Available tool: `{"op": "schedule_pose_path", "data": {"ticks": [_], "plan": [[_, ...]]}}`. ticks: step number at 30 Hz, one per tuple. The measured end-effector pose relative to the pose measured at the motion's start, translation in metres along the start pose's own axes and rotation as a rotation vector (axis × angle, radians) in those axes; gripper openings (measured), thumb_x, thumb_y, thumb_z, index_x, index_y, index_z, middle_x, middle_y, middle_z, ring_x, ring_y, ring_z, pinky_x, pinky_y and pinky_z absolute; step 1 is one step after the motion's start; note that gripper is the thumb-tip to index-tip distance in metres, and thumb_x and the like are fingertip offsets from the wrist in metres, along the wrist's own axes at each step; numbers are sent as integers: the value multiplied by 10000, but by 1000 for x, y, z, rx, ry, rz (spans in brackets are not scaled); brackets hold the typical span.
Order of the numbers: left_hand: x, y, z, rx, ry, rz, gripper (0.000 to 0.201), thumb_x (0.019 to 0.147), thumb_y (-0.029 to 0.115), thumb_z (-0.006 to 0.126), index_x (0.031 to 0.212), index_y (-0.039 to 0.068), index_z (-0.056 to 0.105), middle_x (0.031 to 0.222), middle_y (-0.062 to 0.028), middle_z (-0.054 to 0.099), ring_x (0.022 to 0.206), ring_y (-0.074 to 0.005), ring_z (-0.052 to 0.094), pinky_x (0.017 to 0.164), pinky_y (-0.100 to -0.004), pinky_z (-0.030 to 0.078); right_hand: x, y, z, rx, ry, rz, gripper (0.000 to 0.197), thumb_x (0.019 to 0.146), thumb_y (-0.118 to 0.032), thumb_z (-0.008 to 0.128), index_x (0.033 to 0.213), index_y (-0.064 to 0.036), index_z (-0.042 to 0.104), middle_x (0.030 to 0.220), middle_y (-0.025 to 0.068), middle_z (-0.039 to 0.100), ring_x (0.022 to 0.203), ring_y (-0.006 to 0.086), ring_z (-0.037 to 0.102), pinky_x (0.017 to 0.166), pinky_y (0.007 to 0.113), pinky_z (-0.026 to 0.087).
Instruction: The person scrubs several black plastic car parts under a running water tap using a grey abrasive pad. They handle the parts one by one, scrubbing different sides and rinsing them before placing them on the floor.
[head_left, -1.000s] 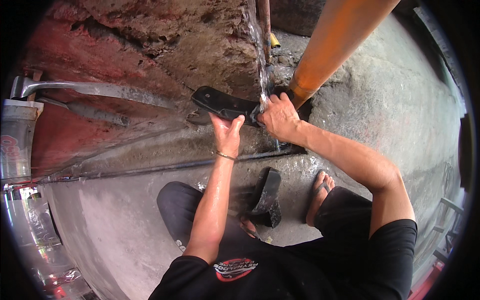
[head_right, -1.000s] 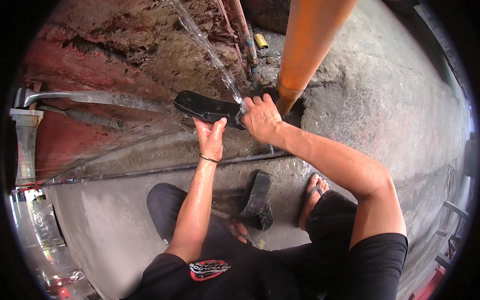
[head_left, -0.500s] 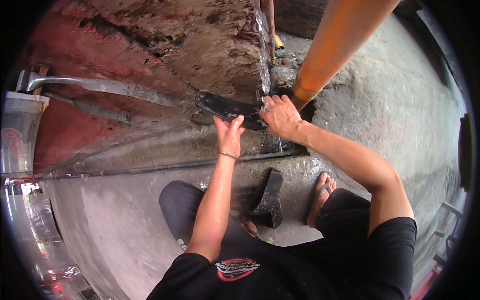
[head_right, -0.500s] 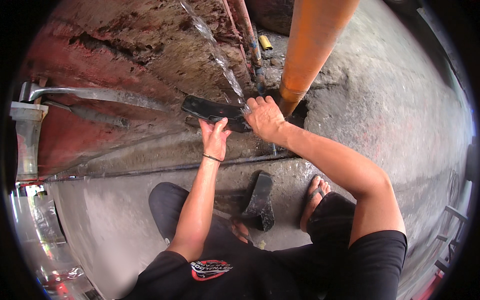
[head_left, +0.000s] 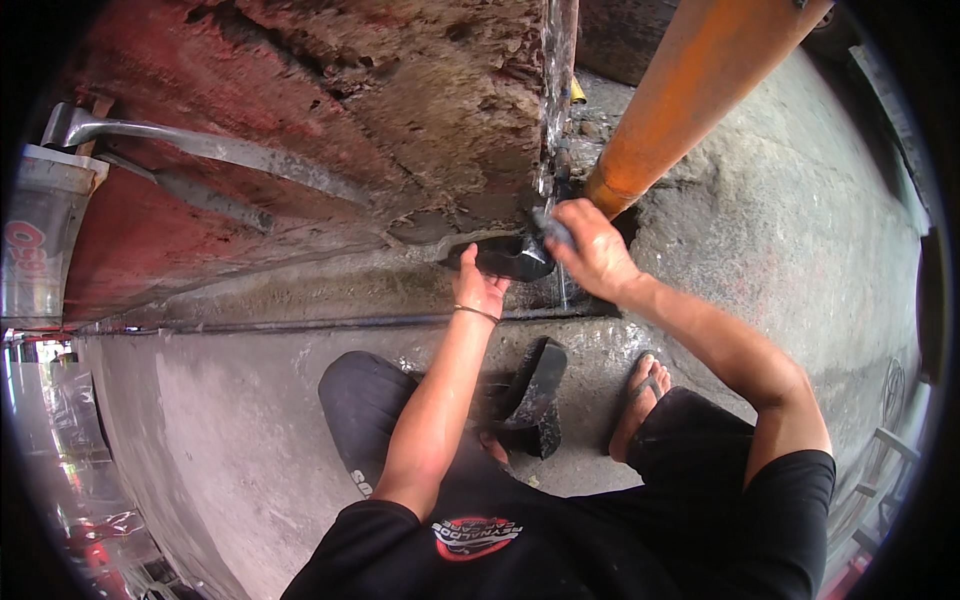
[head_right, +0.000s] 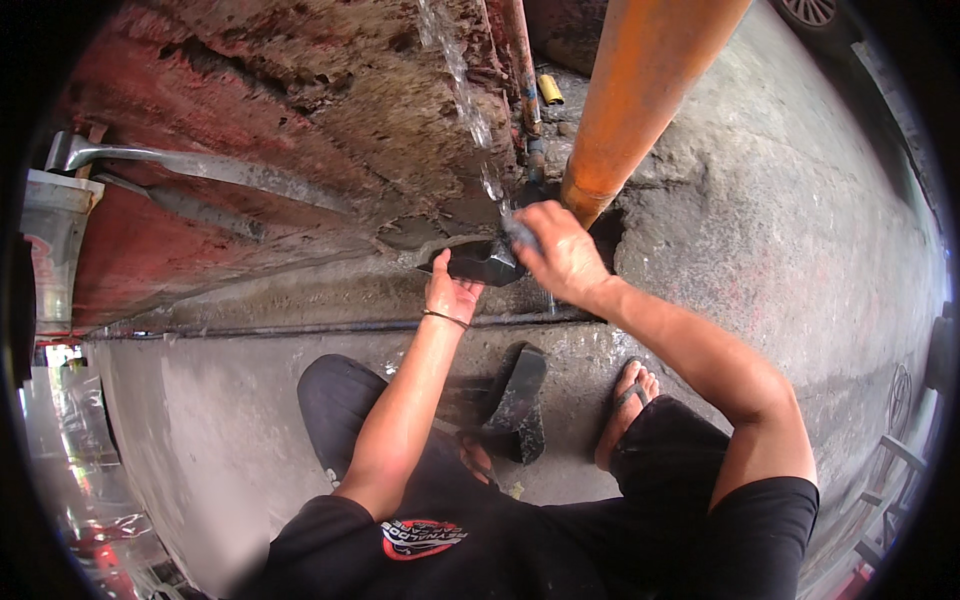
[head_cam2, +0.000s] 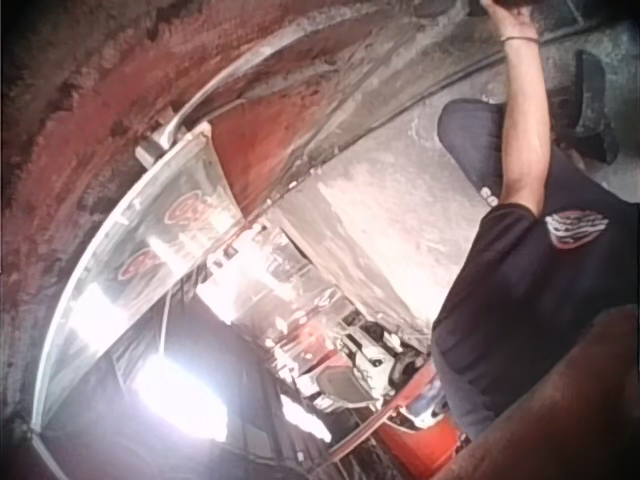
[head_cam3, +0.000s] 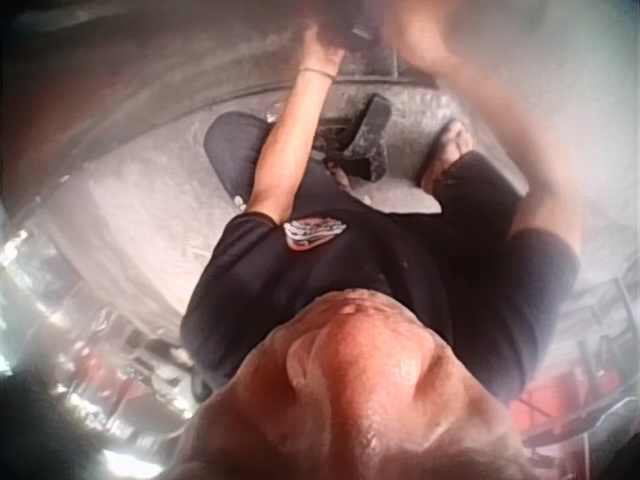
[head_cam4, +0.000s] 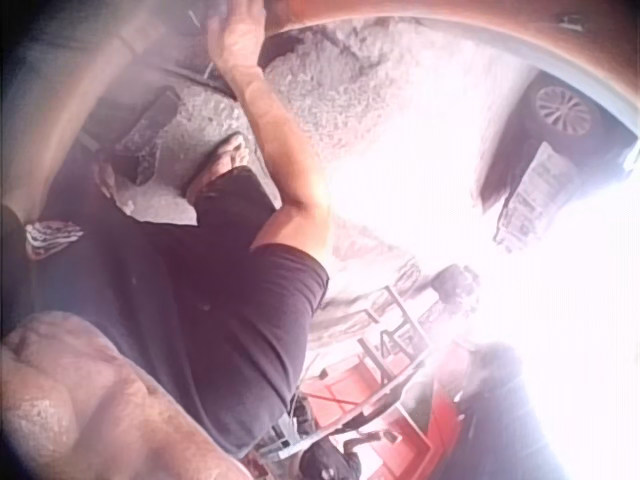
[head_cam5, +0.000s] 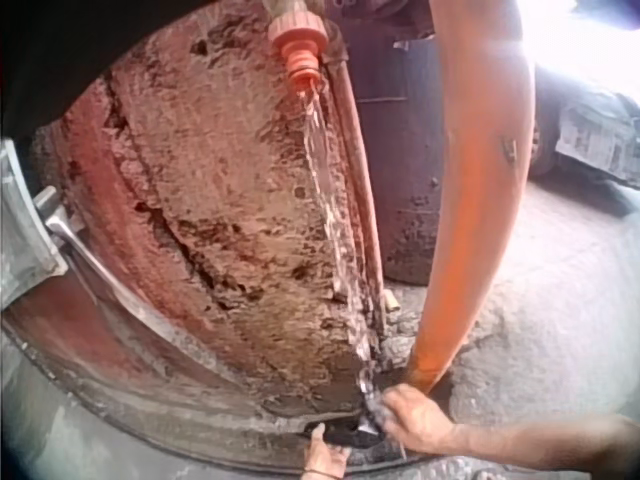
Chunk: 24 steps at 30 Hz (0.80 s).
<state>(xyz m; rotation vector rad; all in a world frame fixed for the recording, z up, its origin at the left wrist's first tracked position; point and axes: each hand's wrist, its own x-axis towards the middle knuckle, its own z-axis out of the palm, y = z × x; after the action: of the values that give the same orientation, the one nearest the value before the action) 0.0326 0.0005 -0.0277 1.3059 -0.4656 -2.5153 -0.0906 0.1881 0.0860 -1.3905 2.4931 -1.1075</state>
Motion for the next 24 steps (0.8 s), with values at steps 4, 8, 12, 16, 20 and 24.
{"op": "schedule_pose_path", "data": {"ticks": [4,8,12,16,20,24], "plan": [[-8,-3,0,-25,-73,-102,380,1034,359,559,1220,30,596,1162,-115,693,1087,-279,678,962,-481,577,8,-19,4,-233,-17,-154,372,852,-152,751,1196,-84,629,1253,132,570,1058,380,560,929,474,494],[-14,0,3,-1,-121,-125,387,1049,344,510,1226,10,595,1196,-143,695,1120,-301,679,996,-497,570,30,5,22,-102,197,68,392,907,-191,714,1259,-69,593,1355,170,518,1134,436,573,997,510,494],[-25,23,2,49,-86,-67,363,1049,327,523,1192,4,606,1153,-141,712,1053,-291,701,943,-481,593,44,-3,35,-31,100,181,402,954,-221,684,1290,-41,555,1386,244,478,1045,494,651,926,537,555],[-32,69,-8,354,15,88,297,997,289,616,1160,41,621,1082,-115,715,965,-270,722,843,-463,612,60,31,23,-100,-25,294,514,1046,-479,559,1139,13,677,862,278,696,893,449,692,856,495,556],[-46,168,-37,732,-56,132,273,966,215,686,1179,63,610,1112,-95,718,1000,-247,721,860,-447,606,62,27,15,37,-207,508,761,1013,-667,474,999,62,692,861,261,701,913,402,707,898,492,538],[-88,244,-59,1019,31,120,342,976,156,684,1278,68,550,1215,-86,684,1042,-221,703,901,-370,582,52,32,14,237,-216,713,820,993,-707,479,1128,74,688,917,200,733,972,307,709,916,435,541]]}}
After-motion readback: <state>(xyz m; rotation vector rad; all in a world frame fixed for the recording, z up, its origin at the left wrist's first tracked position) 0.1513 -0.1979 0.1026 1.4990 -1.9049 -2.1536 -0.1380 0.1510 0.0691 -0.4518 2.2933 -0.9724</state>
